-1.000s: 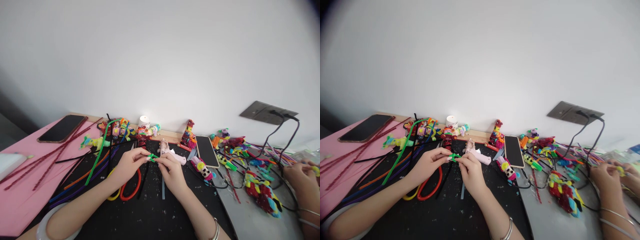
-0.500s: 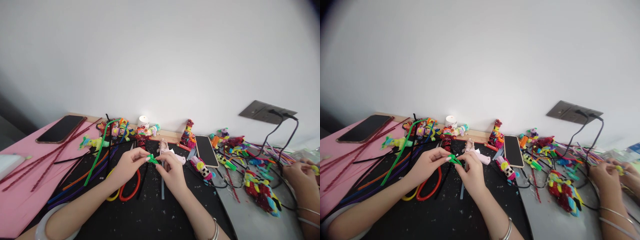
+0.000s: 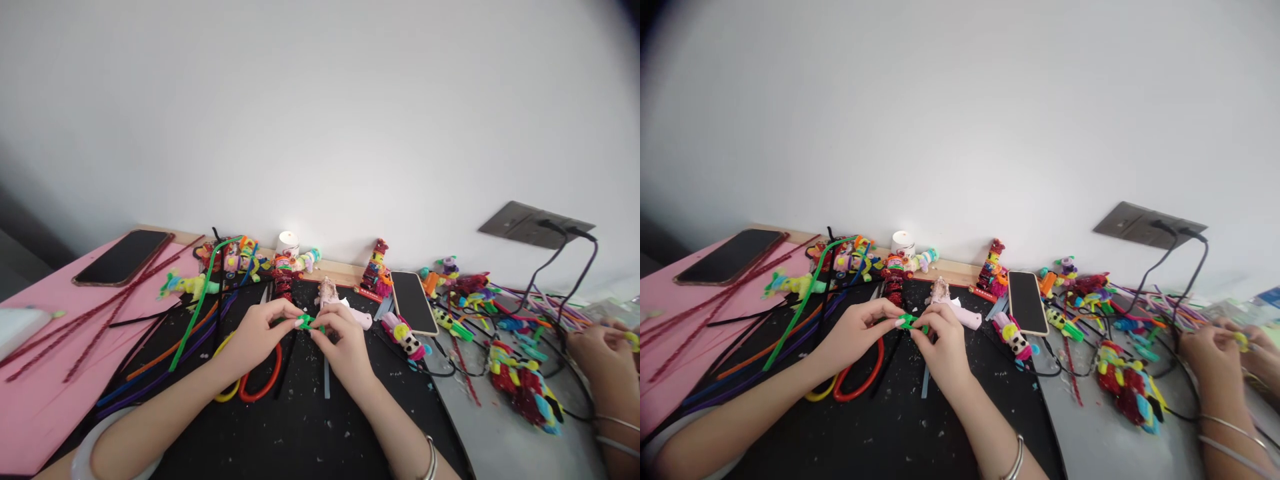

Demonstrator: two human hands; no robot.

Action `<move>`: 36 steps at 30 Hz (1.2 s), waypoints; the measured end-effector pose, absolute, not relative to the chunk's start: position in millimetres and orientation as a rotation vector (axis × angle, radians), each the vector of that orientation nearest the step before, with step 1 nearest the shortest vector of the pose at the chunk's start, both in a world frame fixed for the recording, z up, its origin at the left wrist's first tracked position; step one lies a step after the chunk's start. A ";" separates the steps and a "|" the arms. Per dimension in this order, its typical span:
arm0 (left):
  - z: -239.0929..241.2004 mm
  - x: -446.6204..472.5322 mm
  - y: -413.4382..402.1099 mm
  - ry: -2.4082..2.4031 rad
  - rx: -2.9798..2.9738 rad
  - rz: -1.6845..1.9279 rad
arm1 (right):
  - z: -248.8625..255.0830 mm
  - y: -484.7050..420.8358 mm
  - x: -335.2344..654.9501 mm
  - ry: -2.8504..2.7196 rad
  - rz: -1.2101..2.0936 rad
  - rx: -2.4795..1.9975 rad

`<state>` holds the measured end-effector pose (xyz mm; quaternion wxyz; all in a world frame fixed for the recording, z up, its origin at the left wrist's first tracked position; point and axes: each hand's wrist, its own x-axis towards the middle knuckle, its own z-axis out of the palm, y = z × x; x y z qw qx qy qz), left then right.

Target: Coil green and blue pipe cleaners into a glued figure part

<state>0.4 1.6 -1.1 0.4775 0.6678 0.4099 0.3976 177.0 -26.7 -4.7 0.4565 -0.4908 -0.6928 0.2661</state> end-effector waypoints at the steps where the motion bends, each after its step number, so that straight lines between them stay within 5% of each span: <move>1: -1.9 0.2 2.6 0.981 1.586 0.988 | -5.4 -26.0 177.2 -1.636 0.723 -1.205; 7: -6.5 -0.2 7.0 0.917 1.426 1.025 | -8.6 -22.7 176.9 -1.426 1.122 -1.170; 15: 4.3 1.8 -2.7 0.974 1.647 0.921 | -9.6 -25.4 179.5 -1.588 0.783 -1.331; 23: -0.5 4.2 0.8 0.922 1.255 1.057 | -9.1 -25.6 174.8 -1.320 1.004 -1.219; 36: -4.4 18.6 -16.7 0.675 0.955 1.065 | -8.2 -41.1 157.9 -1.791 0.656 -1.363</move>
